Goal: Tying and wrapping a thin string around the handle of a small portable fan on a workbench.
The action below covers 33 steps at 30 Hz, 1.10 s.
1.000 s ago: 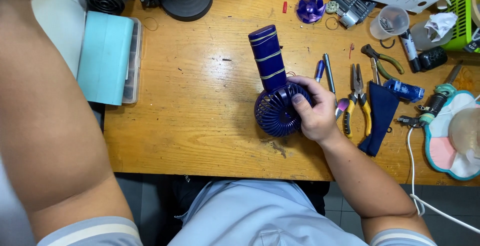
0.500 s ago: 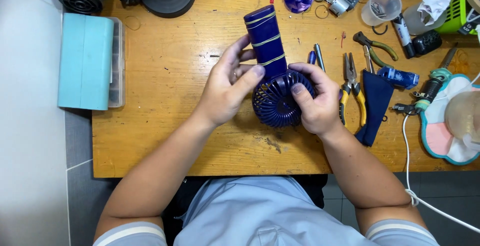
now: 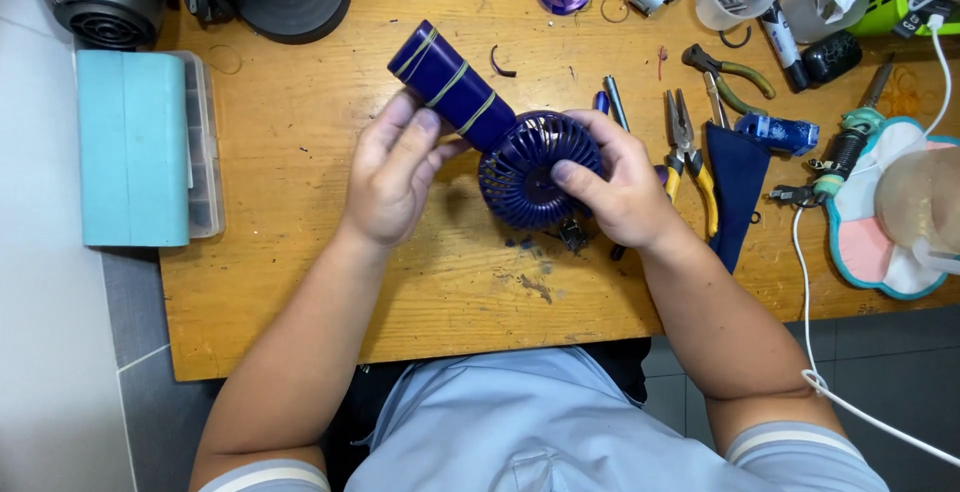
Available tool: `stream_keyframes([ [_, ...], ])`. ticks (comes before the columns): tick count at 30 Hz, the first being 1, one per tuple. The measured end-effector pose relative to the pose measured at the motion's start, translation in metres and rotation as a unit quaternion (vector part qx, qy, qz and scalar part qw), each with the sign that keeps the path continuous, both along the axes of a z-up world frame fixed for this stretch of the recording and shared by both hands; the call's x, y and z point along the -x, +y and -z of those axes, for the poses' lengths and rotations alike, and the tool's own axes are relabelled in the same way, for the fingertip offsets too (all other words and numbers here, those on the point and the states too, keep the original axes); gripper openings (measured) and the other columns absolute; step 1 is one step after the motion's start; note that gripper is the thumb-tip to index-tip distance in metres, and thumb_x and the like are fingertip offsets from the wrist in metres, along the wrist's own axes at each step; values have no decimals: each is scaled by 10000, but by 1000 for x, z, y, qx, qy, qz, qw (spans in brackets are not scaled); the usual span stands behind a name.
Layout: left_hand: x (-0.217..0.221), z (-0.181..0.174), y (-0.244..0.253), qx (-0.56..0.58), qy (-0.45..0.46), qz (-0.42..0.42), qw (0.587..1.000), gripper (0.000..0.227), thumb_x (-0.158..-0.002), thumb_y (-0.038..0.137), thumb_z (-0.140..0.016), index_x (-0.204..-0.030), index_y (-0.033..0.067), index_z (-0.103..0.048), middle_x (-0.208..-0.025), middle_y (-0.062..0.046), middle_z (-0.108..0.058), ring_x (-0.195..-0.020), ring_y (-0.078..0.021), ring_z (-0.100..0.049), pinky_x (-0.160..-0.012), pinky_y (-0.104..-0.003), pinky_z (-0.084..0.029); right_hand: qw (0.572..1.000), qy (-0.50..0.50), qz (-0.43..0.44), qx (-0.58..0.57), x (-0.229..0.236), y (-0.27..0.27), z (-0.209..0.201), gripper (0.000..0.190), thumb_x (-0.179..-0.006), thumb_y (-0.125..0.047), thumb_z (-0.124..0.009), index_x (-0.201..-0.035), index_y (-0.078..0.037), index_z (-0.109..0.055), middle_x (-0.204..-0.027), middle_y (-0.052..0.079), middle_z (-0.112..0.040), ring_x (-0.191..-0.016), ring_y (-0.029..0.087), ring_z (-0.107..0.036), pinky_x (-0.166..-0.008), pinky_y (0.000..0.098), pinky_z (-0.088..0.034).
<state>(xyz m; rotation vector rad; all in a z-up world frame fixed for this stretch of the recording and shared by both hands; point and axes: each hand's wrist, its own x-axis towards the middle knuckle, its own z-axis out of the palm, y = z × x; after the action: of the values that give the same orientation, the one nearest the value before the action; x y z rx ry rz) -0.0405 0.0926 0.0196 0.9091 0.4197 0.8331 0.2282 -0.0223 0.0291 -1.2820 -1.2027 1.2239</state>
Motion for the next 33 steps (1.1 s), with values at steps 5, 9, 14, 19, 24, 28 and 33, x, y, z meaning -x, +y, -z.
stream_keyframes([
  [5,23,-12,16,45,16,-70,996,715,-1206,255,-605,-1844,86,-330,-1398,-150,-763,-1272,-286,-801,-1117,-510,-725,999,32,-9,-5,-5,-1,1,601,-1097,-405,-722,-1507,23,-629,-1357,161,-763,-1242,284,-768,-1088,422,-676],
  [9,31,-26,18,-201,148,-94,964,585,-1161,16,-730,-1697,-27,-498,-1606,-241,-661,-1407,-274,-707,-1278,-368,-615,999,30,-19,-15,-9,-4,1,567,-1100,-359,-710,-1499,33,-618,-1347,188,-759,-1220,312,-778,-1049,441,-708],
  [14,33,-23,17,-314,262,-137,902,455,-1179,69,-765,-1615,17,-644,-1348,-112,-834,-1141,-150,-758,-1047,-276,-647,997,-59,0,-41,-12,-6,-9,612,-1091,-412,-698,-1490,47,-632,-1311,174,-759,-1189,295,-773,-1041,409,-680],
  [19,32,-15,18,-362,280,-148,876,411,-1241,90,-680,-1646,41,-632,-1170,-72,-802,-998,-167,-698,-935,-322,-587,997,-65,10,-35,-13,-5,-15,598,-1082,-402,-705,-1471,50,-650,-1286,167,-772,-1161,284,-782,-1020,395,-684],
  [24,27,-23,16,-322,282,-136,893,426,-1199,135,-693,-1602,2,-652,-1276,-116,-800,-1087,-188,-743,-930,-298,-646,997,-69,6,-41,-13,1,-19,586,-1086,-379,-705,-1469,62,-657,-1308,181,-774,-1184,293,-779,-1040,401,-684],
  [28,24,-10,26,-214,189,-121,951,447,-1112,10,-816,-1544,-5,-703,-1159,-145,-818,-1005,-147,-781,-882,-314,-703,989,-101,59,-86,-20,4,-16,564,-943,-255,-849,-1403,63,-782,-969,143,-792,-931,134,-689,-848,327,-609],
  [33,21,1,24,-146,162,-105,970,420,-1121,24,-806,-1529,-6,-707,-1173,-147,-812,-1019,-143,-790,-888,-298,-715,989,-90,78,-85,-21,4,-21,550,-933,-231,-888,-1399,43,-787,-1002,124,-807,-958,124,-699,-881,329,-622],
])
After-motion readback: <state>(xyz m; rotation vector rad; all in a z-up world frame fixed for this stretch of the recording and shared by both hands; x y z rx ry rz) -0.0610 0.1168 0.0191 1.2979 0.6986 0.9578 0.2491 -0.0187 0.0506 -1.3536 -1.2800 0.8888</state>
